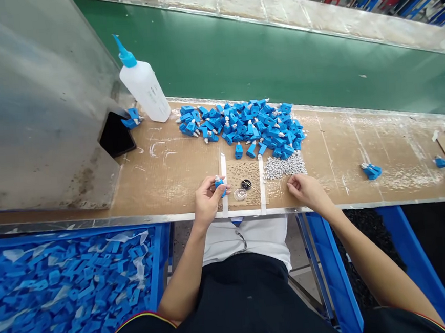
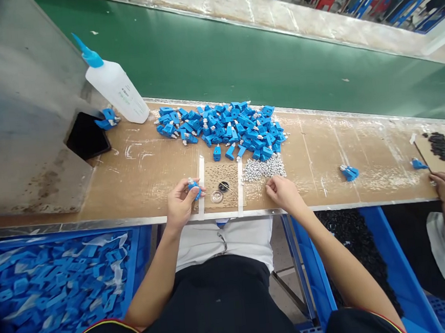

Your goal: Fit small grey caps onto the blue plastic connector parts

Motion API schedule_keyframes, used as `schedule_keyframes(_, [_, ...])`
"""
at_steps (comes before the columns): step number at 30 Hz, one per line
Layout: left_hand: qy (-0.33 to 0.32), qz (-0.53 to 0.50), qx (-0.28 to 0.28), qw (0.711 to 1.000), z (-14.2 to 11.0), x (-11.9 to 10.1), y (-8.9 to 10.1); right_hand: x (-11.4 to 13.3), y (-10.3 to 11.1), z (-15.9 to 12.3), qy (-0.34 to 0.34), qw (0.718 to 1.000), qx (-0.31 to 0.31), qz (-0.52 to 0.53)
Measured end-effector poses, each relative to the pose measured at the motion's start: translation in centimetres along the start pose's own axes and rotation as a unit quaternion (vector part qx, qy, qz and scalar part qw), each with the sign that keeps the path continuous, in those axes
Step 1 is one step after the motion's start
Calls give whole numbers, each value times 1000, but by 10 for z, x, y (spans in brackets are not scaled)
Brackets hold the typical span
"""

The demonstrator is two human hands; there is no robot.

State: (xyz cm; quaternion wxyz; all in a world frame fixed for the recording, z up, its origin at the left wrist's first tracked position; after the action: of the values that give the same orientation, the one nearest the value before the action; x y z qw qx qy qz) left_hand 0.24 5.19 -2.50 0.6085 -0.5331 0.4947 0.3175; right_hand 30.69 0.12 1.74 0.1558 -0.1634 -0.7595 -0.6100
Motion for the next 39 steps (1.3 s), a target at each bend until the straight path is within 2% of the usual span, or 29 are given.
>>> schedule_keyframes(4, [-14,-2,8,1000,-1,-1,0,15,-7,3,86,996,25,-20])
schedule_keyframes(8, [-22,-1,13,1000,-2,-1,0,37,-29,5,167,986,-29,-7])
schedule_keyframes(12, [-22,-4,15,1000,-3,-1,0,42,-44,6,185,978,-87,-34])
schedule_keyframes(16, [-26,-20,5,999,-3,-2,0,39,-43,4,201,975,-85,-48])
schedule_keyframes(19, [-36,-26,5,999,-3,-3,-1,40,-39,5,199,977,-65,-34])
schedule_keyframes(26, [-25,-34,14,999,-4,-3,-2,49,-21,13,125,991,38,35])
schedule_keyframes(29, [-15,-30,18,999,-5,-4,-2,67,-7,14,134,987,77,49])
schedule_keyframes(32, [-15,-22,24,999,-5,-5,-3,94,3,14,171,978,110,45])
schedule_keyframes(35, [-16,-17,33,999,-5,-5,-3,116,5,18,194,971,138,33])
schedule_keyframes(39, [-16,-21,39,999,-5,-5,-3,125,1,28,194,966,170,8])
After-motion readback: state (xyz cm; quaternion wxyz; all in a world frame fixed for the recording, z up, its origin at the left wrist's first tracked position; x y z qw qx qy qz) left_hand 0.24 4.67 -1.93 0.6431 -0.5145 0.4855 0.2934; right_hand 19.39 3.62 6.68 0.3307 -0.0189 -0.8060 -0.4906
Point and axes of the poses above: each hand's wrist, its own z-axis towards the middle knuckle, its own y-axis out of the back of the hand, x = y × z, the point moved 2 cm from there along z, towards the middle knuckle, and after that the axes turned 9 degrees about x, right-handed, at the moved point
